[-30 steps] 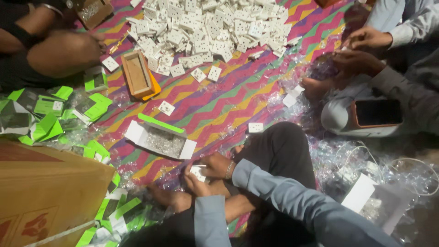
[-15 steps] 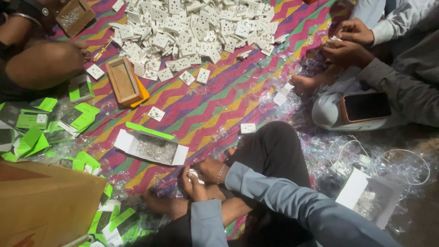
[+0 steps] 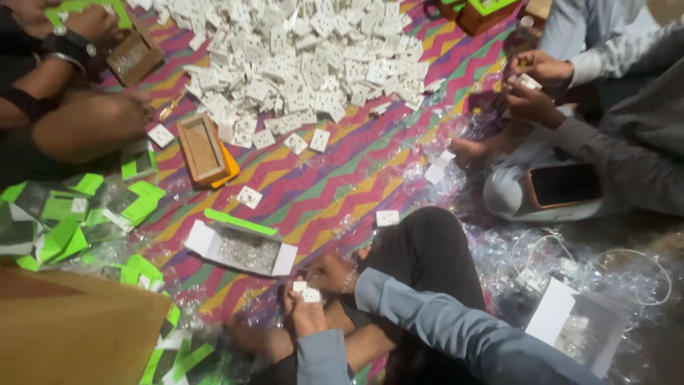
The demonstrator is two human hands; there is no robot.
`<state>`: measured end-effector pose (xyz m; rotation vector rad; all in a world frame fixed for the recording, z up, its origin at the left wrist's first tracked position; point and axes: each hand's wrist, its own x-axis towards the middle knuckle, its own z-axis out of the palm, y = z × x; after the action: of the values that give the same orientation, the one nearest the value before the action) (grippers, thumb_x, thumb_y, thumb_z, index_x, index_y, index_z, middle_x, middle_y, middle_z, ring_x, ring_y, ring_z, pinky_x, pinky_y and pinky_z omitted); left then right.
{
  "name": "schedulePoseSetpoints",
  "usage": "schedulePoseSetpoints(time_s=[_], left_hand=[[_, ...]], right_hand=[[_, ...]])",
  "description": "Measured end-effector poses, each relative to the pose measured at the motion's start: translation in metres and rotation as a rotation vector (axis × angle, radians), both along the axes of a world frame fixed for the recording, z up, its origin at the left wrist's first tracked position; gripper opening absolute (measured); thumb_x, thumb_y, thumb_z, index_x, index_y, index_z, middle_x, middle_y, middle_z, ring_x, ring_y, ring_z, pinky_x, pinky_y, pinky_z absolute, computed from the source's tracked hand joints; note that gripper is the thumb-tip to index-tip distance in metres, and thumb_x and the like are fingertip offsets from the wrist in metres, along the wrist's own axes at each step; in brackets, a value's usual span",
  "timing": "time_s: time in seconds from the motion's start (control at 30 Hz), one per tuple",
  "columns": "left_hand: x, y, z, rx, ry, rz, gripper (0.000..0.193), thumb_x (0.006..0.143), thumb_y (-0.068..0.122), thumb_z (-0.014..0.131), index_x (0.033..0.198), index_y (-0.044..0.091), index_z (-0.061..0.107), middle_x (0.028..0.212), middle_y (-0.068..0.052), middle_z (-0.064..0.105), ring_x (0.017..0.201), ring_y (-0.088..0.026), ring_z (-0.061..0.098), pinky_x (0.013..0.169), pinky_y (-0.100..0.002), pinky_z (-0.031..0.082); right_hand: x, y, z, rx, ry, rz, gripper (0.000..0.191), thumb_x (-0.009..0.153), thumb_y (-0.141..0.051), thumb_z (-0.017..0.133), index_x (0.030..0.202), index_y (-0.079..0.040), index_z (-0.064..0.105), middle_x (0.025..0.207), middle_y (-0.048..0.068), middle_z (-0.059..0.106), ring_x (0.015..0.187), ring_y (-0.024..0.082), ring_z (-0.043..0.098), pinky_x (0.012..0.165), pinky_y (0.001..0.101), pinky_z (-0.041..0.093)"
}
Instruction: The person sits on a colorful mat and assembles small white electrical components, likely wall sockets, by hand. They pick up components, manipulate them, and place them into small green boxes. Other people are visible nearby performing similar tasks.
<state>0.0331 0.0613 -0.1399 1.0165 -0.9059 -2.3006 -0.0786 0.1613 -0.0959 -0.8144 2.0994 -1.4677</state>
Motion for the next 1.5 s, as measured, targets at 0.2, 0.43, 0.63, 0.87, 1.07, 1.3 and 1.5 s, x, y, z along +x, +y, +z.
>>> schedulePoseSetpoints(time_s=[0.2, 0.43, 0.63, 0.87, 1.07, 1.3, 1.5], left_hand=[[-0.01, -0.013, -0.002, 0.119, 0.027, -0.04, 0.038, 0.098, 0.019, 0.062, 0.134, 0.006, 0.055, 0.122, -0.012, 0.062, 0.104, -0.023, 0.063, 0.084, -0.037, 0.053], [-0.011, -0.009, 0.002, 0.149, 0.021, -0.006, 0.036, 0.098, 0.022, 0.063, 0.13, 0.007, 0.057, 0.119, -0.01, 0.063, 0.102, -0.022, 0.063, 0.081, -0.036, 0.052], [-0.012, -0.004, 0.004, 0.163, 0.026, -0.005, 0.034, 0.098, 0.025, 0.064, 0.127, 0.009, 0.058, 0.116, -0.008, 0.064, 0.1, -0.021, 0.063, 0.078, -0.035, 0.051], [-0.006, -0.007, 0.003, 0.2, 0.028, 0.037, 0.032, 0.097, 0.028, 0.064, 0.123, 0.011, 0.06, 0.113, -0.006, 0.065, 0.098, -0.019, 0.064, 0.075, -0.033, 0.051], [-0.004, -0.004, 0.001, 0.275, 0.048, 0.014, 0.03, 0.097, 0.031, 0.065, 0.12, 0.012, 0.061, 0.111, -0.005, 0.066, 0.096, -0.018, 0.064, 0.073, -0.032, 0.05], [-0.003, -0.006, 0.0, 0.391, 0.121, -0.007, 0.029, 0.097, 0.035, 0.066, 0.117, 0.014, 0.063, 0.108, -0.003, 0.068, 0.094, -0.016, 0.064, 0.069, -0.03, 0.049], [-0.005, -0.006, -0.002, 0.407, 0.099, -0.013, 0.03, 0.089, 0.03, 0.064, 0.113, 0.011, 0.064, 0.107, -0.004, 0.068, 0.097, -0.018, 0.067, 0.081, -0.033, 0.055]], right_hand=[[0.003, 0.003, 0.014, 0.194, 0.096, 0.024, 0.036, 0.082, -0.026, 0.08, 0.108, -0.002, 0.073, 0.092, 0.019, 0.073, 0.085, 0.036, 0.071, 0.076, 0.0447, 0.056], [0.002, 0.001, 0.019, 0.096, 0.229, 0.171, 0.03, 0.085, -0.025, 0.071, 0.106, -0.004, 0.074, 0.093, 0.019, 0.073, 0.087, 0.037, 0.073, 0.078, 0.0452, 0.058], [0.007, 0.005, 0.022, 0.222, 0.315, 0.071, 0.031, 0.082, -0.022, 0.072, 0.107, -0.004, 0.075, 0.089, 0.021, 0.072, 0.082, 0.042, 0.069, 0.074, 0.0492, 0.054], [-0.002, 0.002, 0.009, 0.063, 0.16, -0.088, 0.019, 0.084, -0.017, 0.072, 0.095, -0.002, 0.075, 0.082, 0.019, 0.072, 0.072, 0.032, 0.071, 0.066, 0.0408, 0.054], [-0.008, 0.006, 0.016, -0.024, 0.032, -0.085, 0.019, 0.086, -0.016, 0.071, 0.097, -0.001, 0.073, 0.082, 0.014, 0.072, 0.072, 0.024, 0.07, 0.066, 0.0374, 0.054], [-0.001, 0.006, 0.034, -0.035, 0.035, 0.154, 0.023, 0.084, -0.017, 0.079, 0.099, -0.002, 0.071, 0.088, 0.014, 0.072, 0.081, 0.026, 0.071, 0.072, 0.0376, 0.055], [0.001, 0.007, 0.036, -0.043, 0.138, 0.326, 0.026, 0.084, -0.015, 0.077, 0.109, -0.005, 0.075, 0.101, 0.015, 0.075, 0.092, 0.03, 0.074, 0.079, 0.0393, 0.058]])
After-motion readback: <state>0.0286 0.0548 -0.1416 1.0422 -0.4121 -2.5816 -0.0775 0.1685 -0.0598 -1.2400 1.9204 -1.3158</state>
